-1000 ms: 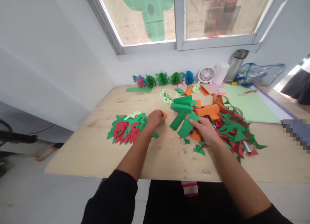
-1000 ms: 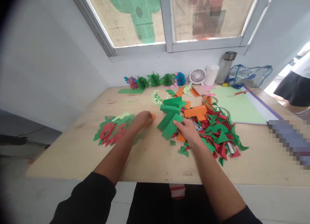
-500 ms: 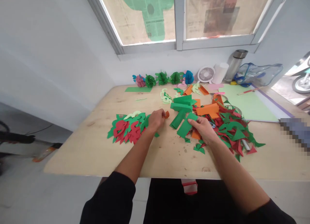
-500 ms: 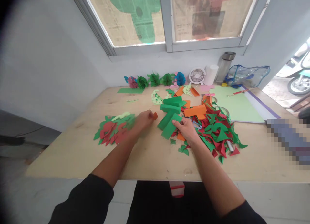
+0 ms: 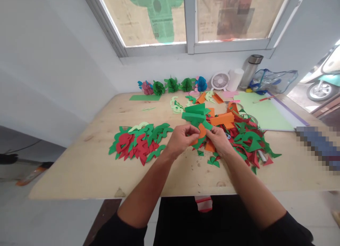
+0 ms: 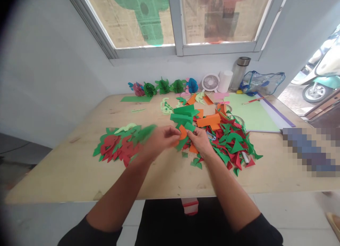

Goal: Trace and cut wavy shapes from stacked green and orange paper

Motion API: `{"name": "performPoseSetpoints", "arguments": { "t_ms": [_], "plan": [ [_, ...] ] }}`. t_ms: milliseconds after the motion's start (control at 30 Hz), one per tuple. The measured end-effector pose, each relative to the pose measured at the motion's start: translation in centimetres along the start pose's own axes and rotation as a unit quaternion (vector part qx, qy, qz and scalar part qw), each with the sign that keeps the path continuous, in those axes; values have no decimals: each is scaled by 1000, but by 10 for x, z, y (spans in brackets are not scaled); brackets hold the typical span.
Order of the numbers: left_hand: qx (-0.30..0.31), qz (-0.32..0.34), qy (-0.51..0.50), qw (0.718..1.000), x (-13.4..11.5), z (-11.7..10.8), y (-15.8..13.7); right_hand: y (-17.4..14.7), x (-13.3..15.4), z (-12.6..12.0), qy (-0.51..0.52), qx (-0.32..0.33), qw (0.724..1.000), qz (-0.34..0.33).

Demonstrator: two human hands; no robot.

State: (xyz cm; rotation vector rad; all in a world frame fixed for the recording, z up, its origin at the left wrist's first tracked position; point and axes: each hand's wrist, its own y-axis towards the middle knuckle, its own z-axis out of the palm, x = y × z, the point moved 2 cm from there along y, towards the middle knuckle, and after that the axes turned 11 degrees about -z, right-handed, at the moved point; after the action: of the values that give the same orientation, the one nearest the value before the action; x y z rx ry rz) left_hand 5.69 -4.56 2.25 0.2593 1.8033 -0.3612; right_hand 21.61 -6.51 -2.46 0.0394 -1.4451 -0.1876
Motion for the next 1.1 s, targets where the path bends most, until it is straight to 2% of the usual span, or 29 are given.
{"name": "performPoseSetpoints", "arguments": {
  "t_ms": [100,267,433,800,867,1000,1100],
  "plan": [
    [-54,12,8,998,2,15,1,1,2,1,-2,-12,1000,-7],
    [-92,16,21,995,5,24,8,3,5,1,0,-29,1000,-8],
    [-116,16,45,992,1,24,10,3,9,1,2,-31,1000,-7],
    [-142,8,93,985,0,26,8,2,11,0,-70,-32,996,-49],
    [-155,6,80,985,2,24,6,3,11,-2,-73,-46,995,-54],
    [-183,-20,-6,983,12,19,5,3,14,-5,-72,-70,993,-65],
    [-168,-45,-61,983,21,19,3,3,16,-5,-63,-79,992,-75]
  ]
}}
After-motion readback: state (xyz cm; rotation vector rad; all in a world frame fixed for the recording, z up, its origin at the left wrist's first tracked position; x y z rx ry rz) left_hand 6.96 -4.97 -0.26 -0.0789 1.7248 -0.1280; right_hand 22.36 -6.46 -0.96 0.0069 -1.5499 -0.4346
